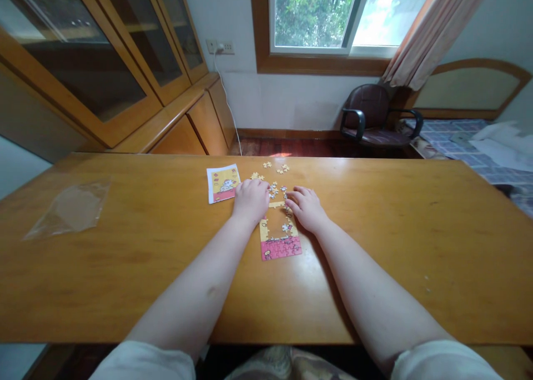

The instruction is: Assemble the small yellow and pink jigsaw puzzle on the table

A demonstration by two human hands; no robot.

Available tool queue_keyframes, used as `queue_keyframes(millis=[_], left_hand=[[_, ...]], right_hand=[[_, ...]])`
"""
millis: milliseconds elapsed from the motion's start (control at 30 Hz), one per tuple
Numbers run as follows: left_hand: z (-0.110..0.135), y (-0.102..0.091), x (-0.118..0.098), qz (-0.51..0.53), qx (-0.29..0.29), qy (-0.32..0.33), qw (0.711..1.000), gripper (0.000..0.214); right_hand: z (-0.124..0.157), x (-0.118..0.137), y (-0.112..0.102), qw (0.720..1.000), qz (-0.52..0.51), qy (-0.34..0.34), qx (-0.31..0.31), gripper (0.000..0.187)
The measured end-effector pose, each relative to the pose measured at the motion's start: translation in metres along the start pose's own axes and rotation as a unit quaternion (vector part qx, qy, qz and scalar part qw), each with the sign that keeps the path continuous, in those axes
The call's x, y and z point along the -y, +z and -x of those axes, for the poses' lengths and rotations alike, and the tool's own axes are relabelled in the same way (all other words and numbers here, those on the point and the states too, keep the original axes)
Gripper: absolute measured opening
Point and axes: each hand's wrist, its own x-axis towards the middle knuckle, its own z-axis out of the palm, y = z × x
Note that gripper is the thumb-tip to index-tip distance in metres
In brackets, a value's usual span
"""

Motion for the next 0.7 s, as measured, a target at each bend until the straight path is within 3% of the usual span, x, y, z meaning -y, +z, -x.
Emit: queue_keyframes(millis=[167,333,500,700], left_hand=[[-0.027,-0.009,0.000,-0.011,0.026,0.006,1.000,0.026],[-0.057,0.005,0.000,-0.026,0.063,-0.026,0.997,0.028],[-0.069,0.020,-0.004,-0.030,0.098,-0.044,0.994,0.027],[-0.078,0.023,-0.011,-0.028,0.126,-0.047,0.991,0.024]], right_hand=[[-0.001,-0.002,0.001,1.000,-0.010,-0.002,-0.017,0.041],[-0.003,-0.006,0.004,0.999,-0.023,0.002,-0.030,0.042],[-0.003,-0.006,0.002,0.998,-0.047,0.016,-0.039,0.042],[-0.004,-0.004,0.000,0.996,-0.063,0.026,-0.049,0.042]])
